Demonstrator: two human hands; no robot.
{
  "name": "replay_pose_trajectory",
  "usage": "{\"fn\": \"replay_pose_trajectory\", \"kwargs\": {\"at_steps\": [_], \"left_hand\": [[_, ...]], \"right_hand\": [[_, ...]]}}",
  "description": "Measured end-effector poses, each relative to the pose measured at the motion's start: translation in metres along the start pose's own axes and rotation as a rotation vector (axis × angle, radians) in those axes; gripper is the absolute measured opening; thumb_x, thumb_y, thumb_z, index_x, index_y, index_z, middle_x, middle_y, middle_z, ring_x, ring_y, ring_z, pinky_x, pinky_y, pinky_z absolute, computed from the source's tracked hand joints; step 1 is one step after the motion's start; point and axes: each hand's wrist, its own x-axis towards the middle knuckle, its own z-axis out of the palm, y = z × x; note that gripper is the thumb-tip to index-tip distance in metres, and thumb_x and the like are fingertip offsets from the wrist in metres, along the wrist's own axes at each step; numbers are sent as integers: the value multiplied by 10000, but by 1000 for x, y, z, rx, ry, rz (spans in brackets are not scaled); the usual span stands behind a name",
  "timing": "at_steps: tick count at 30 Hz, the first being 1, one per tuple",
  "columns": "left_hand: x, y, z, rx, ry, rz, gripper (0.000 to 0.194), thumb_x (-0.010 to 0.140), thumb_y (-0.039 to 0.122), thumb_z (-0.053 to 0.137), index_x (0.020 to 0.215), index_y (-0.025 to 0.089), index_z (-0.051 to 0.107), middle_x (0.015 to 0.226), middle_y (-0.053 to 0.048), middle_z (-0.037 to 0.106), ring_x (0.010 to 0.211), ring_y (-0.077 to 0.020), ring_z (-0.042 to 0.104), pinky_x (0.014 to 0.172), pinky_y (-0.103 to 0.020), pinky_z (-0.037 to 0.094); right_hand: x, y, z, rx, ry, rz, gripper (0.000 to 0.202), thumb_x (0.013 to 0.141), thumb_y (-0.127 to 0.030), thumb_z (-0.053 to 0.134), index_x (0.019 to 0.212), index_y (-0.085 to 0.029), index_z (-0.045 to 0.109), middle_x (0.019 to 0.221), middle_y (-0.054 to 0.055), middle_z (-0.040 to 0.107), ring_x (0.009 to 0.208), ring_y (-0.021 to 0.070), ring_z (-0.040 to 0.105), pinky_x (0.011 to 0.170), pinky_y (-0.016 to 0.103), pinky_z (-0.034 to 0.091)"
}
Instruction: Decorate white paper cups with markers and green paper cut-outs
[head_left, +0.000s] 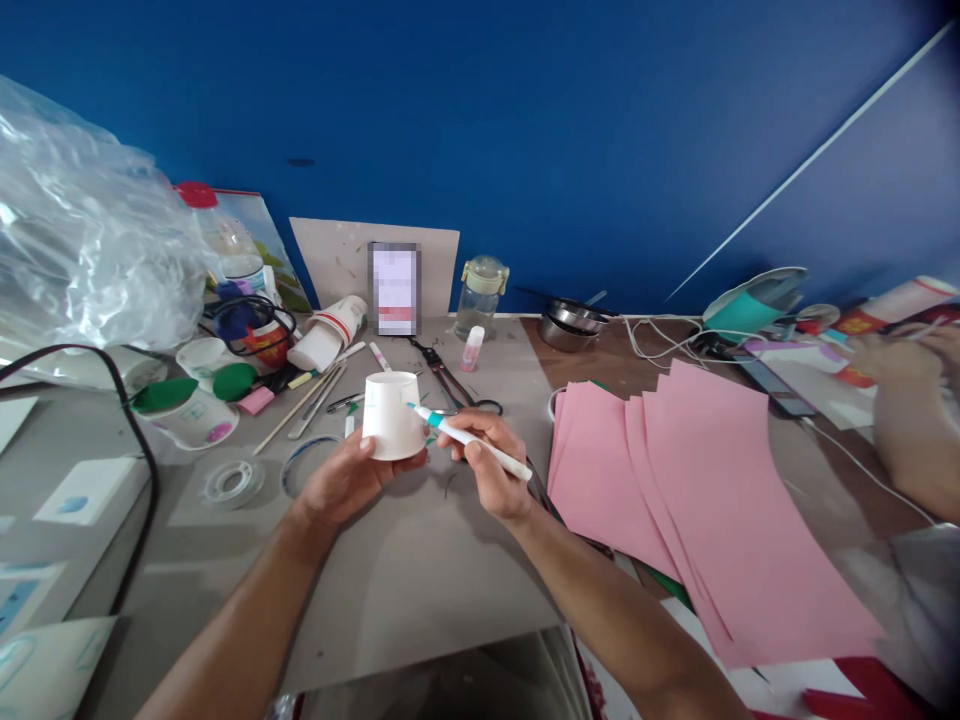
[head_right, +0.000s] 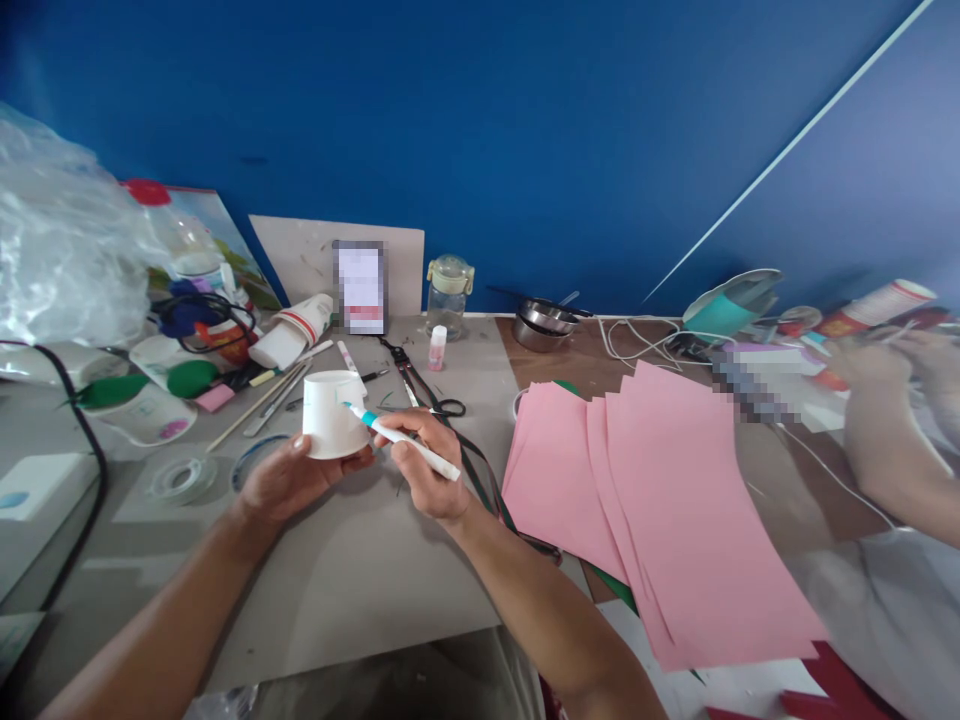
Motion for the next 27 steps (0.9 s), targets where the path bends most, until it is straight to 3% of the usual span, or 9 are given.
{"fn": "replay_pose_trajectory", "kwargs": {"at_steps": [14,20,27], "left_hand": [[-7,9,9,-67,-81,-34,604,712,461,716,1217,143,622,1116,-146,699,905,-290,671,910,-476,486],[-5,9,10,-64,-41,-42,705,687,448,747,1309,180,551,1107,-143,705,923,-297,667,888,-461,493],[4,4,5,10,18,21,550,765,376,719,1260,175,593,1119,-113,701,954,-255,660,900,-399,495]], "right_hand": [[2,9,1,151,118,119,313,877,-474,575,1024,-211,659,800,44,691,617,139,559,569,282,454],[5,9,1,249,167,148,330,846,-487,602,1023,-212,647,782,47,691,597,137,545,530,269,423],[3,12,1,173,122,108,290,864,-469,594,992,-217,664,780,35,673,623,142,568,575,287,458]]}}
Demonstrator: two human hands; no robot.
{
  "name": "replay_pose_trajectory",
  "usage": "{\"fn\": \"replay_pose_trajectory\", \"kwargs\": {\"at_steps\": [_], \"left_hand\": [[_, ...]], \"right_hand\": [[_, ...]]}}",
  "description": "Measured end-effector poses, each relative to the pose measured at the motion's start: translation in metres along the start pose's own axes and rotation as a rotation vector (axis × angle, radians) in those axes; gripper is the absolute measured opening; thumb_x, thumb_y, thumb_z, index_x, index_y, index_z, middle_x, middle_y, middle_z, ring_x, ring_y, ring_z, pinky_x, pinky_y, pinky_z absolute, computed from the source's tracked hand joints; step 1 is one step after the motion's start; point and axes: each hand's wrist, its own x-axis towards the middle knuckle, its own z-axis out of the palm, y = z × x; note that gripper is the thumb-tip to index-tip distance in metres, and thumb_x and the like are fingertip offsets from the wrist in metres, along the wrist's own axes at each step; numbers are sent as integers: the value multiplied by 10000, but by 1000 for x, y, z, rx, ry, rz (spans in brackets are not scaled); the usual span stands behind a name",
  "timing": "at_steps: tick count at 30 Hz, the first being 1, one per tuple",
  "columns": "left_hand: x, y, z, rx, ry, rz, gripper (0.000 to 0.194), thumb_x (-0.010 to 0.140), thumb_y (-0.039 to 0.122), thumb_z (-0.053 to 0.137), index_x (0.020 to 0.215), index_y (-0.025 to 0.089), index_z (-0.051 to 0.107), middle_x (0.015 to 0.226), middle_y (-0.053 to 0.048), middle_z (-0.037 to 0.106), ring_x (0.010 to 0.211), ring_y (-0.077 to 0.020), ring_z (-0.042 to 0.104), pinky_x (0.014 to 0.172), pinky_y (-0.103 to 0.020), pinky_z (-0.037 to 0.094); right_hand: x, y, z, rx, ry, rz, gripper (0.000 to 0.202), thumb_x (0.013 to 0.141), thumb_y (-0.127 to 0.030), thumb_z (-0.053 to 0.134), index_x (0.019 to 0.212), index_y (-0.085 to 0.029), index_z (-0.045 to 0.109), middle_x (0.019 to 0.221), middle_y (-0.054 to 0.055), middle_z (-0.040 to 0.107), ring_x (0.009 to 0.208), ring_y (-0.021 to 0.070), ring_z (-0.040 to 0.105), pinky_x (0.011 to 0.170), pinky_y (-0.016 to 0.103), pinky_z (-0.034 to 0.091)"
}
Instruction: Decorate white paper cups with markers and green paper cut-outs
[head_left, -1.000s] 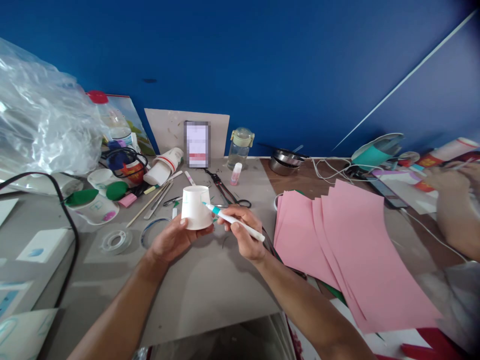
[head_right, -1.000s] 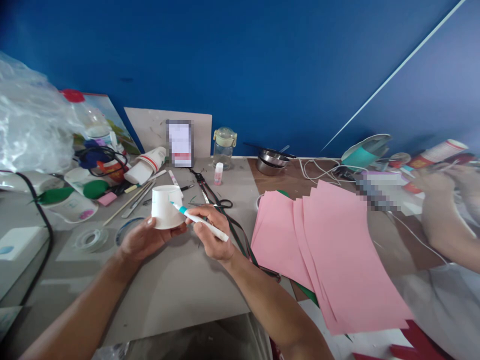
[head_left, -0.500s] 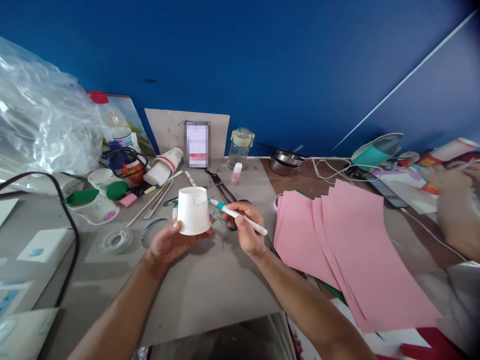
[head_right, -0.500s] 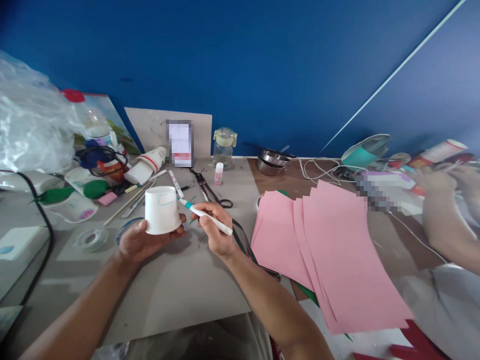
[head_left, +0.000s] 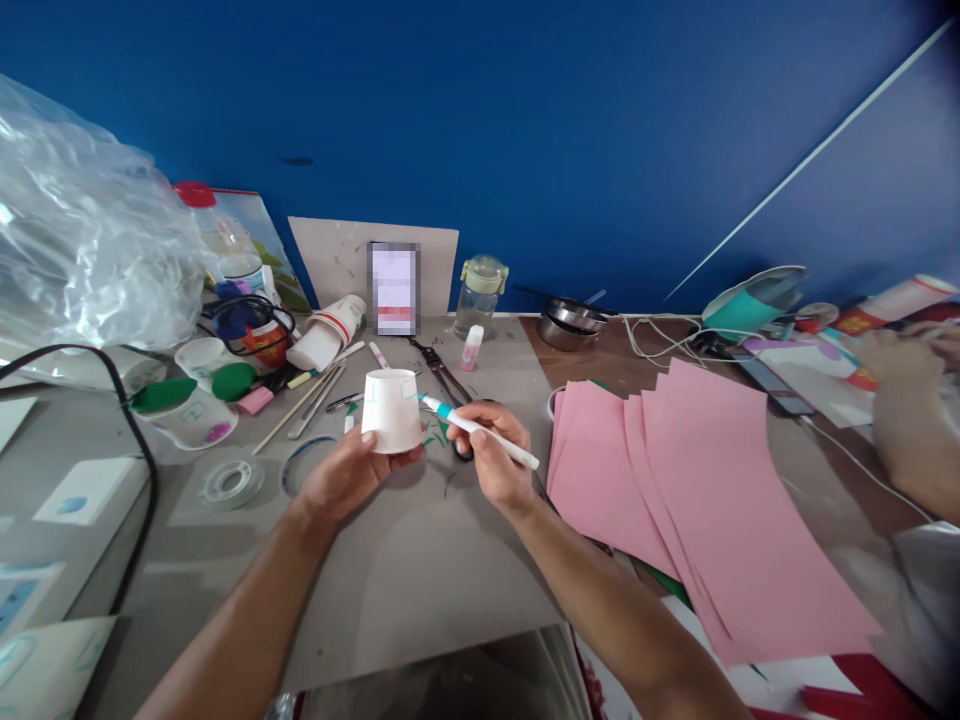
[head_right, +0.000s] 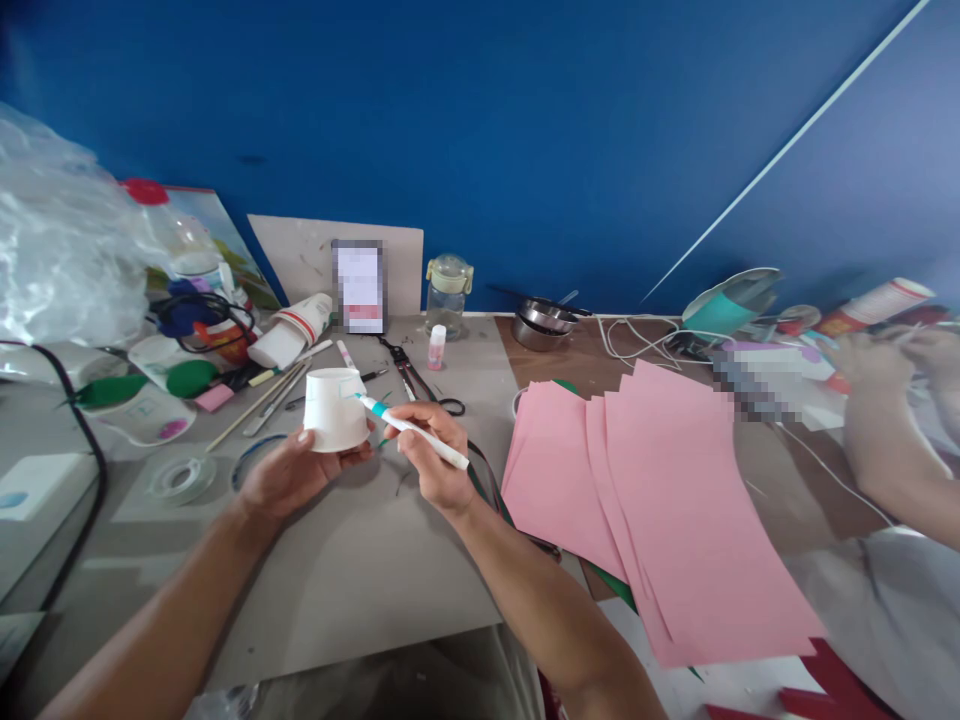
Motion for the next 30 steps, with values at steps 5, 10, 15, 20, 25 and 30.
{"fn": "replay_pose_trajectory", "kwargs": {"at_steps": [5,10,15,20,25,30], "left_hand": [[0,-2,-3,21,-33,4,475,792,377,697,1207,157,629,1130,-109,696,957,-237,659,904,-377,503],[-1,-4,-5,33,-28,-5,477,787,370,698,1205,153,626,1163,-129,686,1036,-273,641,926,-402,497],[-1,-4,-5,29,-26,-21,605,761,380,724,1308,182,557,1152,-122,694,1012,-271,653,914,-394,500],[-2,0,-1,8,-33,-32,669,748,393,739,1352,202,525,1135,-113,704,981,-263,659,895,-393,509],[-4,1,1,-6,-38,-45,638,733,406,749,1306,188,570,1123,-122,704,976,-258,658,897,-398,518],[-4,0,-1,0,-41,-34,596,745,399,738,1279,178,592,1141,-128,700,992,-258,656,891,-385,521]], "right_hand": [[0,0,0,-24,-20,-18,261,874,-439,593,996,-222,671,817,41,671,668,152,597,609,300,483],[0,0,0,-40,-19,-17,255,876,-427,595,1001,-220,677,816,45,674,673,153,602,605,298,489],[0,-1,-1,-48,-20,-5,264,864,-438,601,987,-218,679,810,40,675,648,146,590,594,293,485],[3,0,-1,-26,8,26,258,866,-434,593,983,-217,670,759,24,674,589,125,538,554,271,451],[5,3,-2,39,28,38,251,856,-417,610,970,-205,678,740,21,668,573,111,508,525,251,411],[5,1,-2,74,26,32,267,849,-437,617,984,-215,678,747,24,673,594,122,523,541,259,416]]}}
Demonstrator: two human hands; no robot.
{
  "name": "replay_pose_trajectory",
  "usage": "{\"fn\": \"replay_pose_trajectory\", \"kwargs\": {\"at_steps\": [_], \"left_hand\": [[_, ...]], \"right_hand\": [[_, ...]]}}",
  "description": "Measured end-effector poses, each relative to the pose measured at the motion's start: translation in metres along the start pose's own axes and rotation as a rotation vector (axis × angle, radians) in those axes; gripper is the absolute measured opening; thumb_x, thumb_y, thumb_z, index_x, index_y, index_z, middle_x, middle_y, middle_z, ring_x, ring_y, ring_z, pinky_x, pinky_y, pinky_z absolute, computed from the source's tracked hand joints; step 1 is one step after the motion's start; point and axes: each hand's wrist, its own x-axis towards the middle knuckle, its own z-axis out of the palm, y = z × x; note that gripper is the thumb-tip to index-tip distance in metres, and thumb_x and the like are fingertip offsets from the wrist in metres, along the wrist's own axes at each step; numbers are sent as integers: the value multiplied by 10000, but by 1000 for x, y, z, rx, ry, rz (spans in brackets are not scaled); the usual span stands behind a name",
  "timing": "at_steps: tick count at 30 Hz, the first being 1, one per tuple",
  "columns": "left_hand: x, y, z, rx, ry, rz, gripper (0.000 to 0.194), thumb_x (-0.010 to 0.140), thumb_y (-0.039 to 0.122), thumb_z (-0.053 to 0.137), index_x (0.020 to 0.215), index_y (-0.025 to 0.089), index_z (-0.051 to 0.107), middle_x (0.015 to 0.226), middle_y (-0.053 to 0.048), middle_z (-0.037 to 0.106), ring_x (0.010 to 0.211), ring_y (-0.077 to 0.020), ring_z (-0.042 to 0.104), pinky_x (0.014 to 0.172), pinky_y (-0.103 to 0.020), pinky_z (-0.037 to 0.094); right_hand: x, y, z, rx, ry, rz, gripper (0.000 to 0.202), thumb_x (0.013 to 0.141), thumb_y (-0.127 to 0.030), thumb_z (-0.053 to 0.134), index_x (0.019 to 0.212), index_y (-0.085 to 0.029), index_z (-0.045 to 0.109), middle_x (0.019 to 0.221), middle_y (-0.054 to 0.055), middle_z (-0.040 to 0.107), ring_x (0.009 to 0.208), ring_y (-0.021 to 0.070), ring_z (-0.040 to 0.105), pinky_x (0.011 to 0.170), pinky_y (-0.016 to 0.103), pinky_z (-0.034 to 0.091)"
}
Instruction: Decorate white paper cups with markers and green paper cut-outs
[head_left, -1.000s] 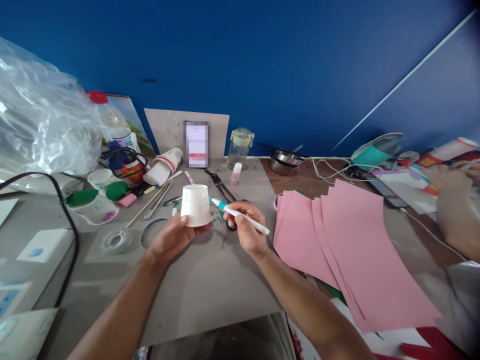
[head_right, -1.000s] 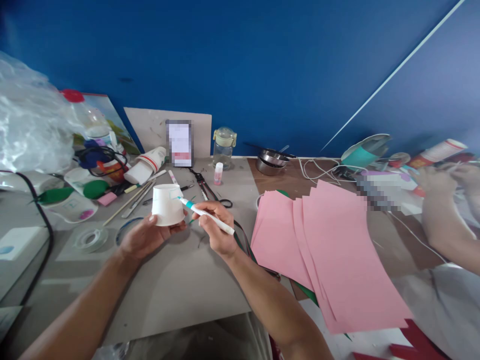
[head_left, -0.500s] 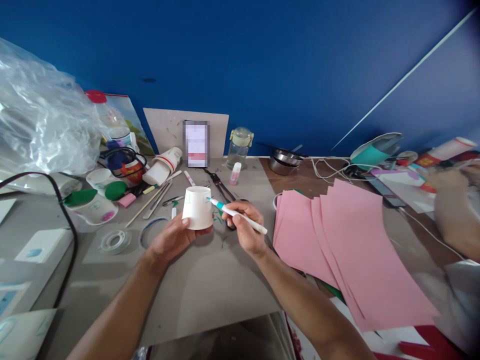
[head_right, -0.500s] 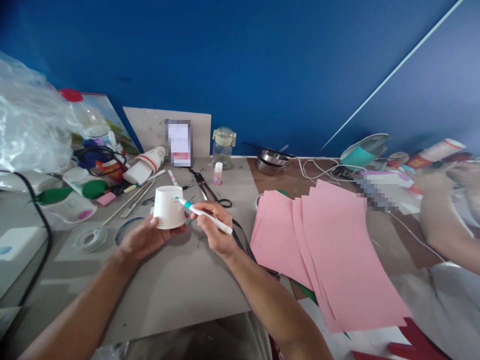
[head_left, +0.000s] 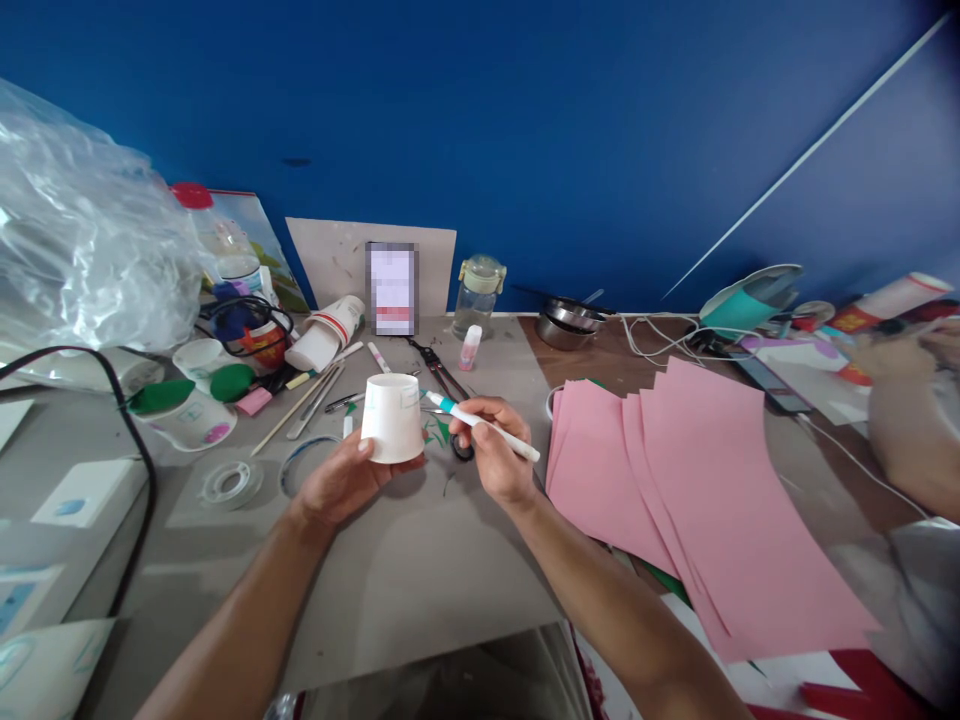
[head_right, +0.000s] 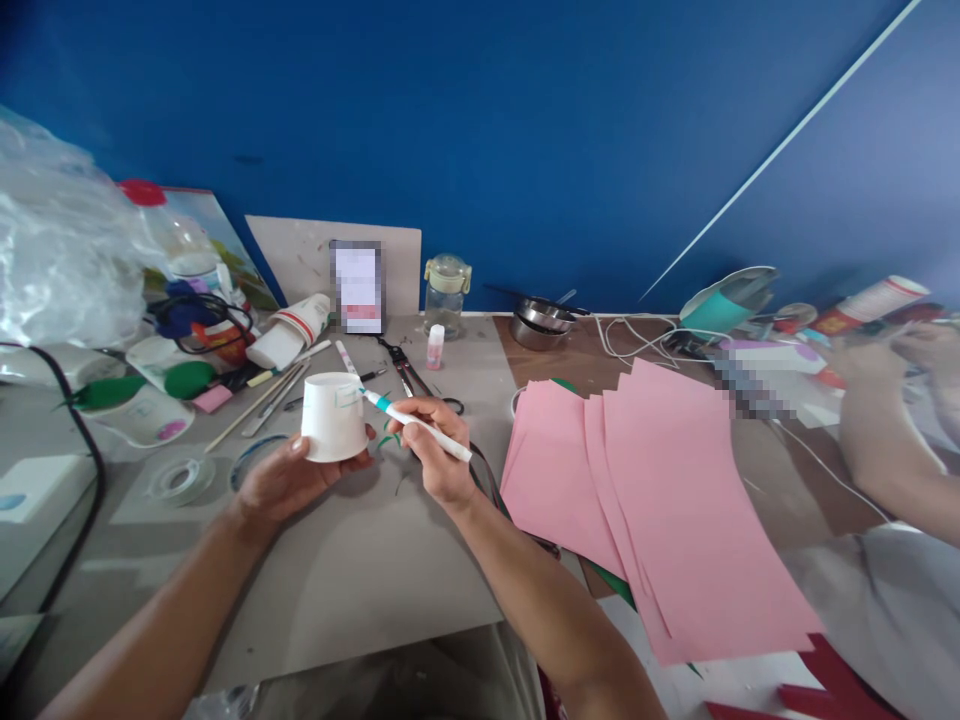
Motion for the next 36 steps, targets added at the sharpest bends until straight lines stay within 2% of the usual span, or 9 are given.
{"fn": "replay_pose_trajectory", "kwargs": {"at_steps": [8,14,18,20,22,25,28,33,36], "left_hand": [[0,0,1,4,22,-9,564,722,399,759,1221,169,631,1116,-128,708,972,-260,655,884,-403,525],[4,-1,5,68,107,41,529,709,418,755,1156,165,632,1118,-120,682,957,-254,640,869,-402,519],[12,-9,6,298,381,186,555,673,402,777,1142,180,580,1088,-94,649,950,-240,619,821,-378,521],[15,-13,5,486,532,254,585,660,399,781,1155,199,541,1042,-70,641,927,-224,612,810,-374,516],[16,-16,5,695,632,323,600,655,403,776,1160,216,513,1055,-63,620,940,-223,600,824,-388,506],[14,-18,6,965,703,411,599,662,391,756,1165,210,487,1144,-88,567,1039,-249,569,889,-427,477],[12,-19,7,1136,748,458,602,672,367,739,1175,193,460,1158,-105,545,1078,-263,554,919,-444,460],[11,-20,7,1248,820,490,599,661,360,740,1158,192,450,1116,-97,552,1024,-264,580,876,-439,484],[11,-22,6,1303,819,510,601,664,358,741,1162,189,449,1120,-98,556,1044,-270,577,885,-445,481]], "right_hand": [[0,-2,-1,29,-34,7,196,852,-362,632,971,-218,695,748,14,682,595,107,529,537,240,409],[2,-3,0,70,54,1,207,832,-386,634,918,-207,693,693,11,657,572,111,516,514,243,403],[1,-2,1,43,26,-18,228,848,-405,622,969,-221,682,725,16,655,578,116,518,518,252,419],[-2,-3,2,-14,-12,-32,214,865,-391,612,997,-236,676,764,19,659,597,120,535,536,258,435],[-5,-6,3,-128,-62,-61,201,877,-369,600,1015,-242,673,816,31,666,638,137,567,580,281,469],[-7,-13,7,-296,-135,-161,191,893,-328,569,1031,-237,665,851,52,673,739,176,614,671,329,507],[-7,-16,11,-383,-185,-260,190,894,-286,547,1045,-235,651,825,56,677,783,196,620,723,362,513],[-7,-15,15,-444,-214,-338,203,880,-250,550,1066,-240,632,830,57,682,784,199,614,736,379,512],[-7,-14,15,-488,-218,-343,204,883,-263,542,1067,-235,626,843,63,683,800,205,620,743,384,515]]}}
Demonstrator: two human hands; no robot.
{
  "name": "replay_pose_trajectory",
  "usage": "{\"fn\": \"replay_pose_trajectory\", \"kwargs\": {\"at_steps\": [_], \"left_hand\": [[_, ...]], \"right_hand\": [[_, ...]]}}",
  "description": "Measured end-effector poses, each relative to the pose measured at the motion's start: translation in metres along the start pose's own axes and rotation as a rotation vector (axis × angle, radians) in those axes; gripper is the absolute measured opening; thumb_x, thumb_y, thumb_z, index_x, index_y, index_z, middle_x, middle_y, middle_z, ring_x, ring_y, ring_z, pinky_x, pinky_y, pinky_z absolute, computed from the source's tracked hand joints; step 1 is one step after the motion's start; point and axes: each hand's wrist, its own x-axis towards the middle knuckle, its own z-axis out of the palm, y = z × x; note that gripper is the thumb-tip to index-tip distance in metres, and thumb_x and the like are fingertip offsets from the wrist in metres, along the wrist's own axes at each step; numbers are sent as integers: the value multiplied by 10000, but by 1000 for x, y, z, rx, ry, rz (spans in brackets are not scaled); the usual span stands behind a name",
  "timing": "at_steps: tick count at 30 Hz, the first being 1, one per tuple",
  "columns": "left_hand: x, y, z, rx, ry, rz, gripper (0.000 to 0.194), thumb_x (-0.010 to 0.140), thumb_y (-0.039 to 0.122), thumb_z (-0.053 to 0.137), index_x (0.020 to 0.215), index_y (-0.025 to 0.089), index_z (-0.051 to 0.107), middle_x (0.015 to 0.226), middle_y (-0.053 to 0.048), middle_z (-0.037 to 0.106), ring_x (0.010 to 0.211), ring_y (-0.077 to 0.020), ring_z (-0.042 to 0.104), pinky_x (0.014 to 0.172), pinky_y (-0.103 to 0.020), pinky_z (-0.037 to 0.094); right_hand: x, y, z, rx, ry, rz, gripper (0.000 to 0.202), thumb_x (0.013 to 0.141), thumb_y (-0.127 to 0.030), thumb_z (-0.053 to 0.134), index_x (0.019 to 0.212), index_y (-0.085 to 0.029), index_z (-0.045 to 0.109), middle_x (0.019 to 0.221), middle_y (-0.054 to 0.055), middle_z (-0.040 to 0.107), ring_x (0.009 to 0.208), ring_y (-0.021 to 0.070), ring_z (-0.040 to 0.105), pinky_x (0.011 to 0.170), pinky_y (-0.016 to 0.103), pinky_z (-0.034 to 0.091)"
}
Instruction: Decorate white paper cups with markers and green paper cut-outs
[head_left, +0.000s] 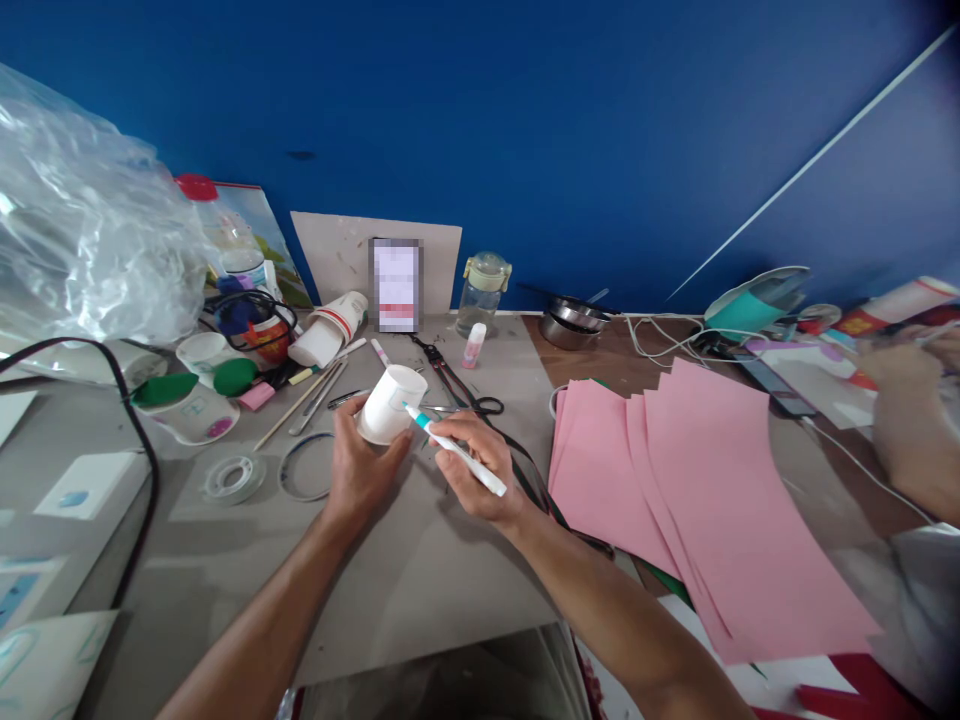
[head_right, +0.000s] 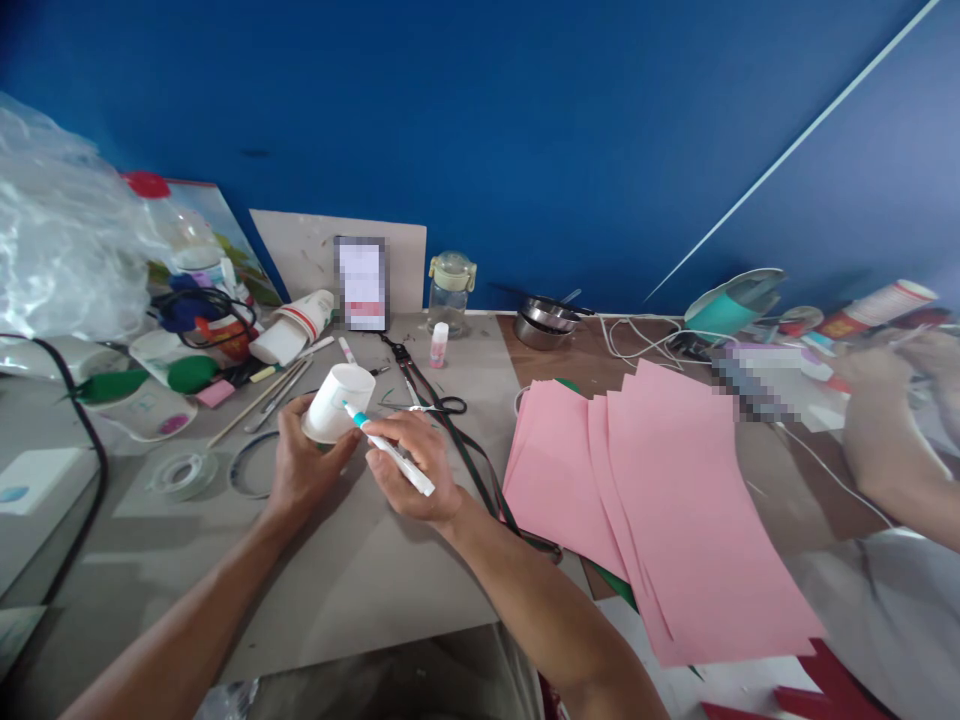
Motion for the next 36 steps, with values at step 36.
{"fn": "replay_pose_trajectory", "kwargs": {"at_steps": [36], "left_hand": [[0,4,-3,-2,7,-74,622,664,377,742,1167,196,426,1120,-104,541,1038,-279,565,890,-461,469]], "right_hand": [[-4,17,7,156,257,382,374,972,-439,426,1261,-226,530,776,6,658,467,91,475,497,258,441]]}}
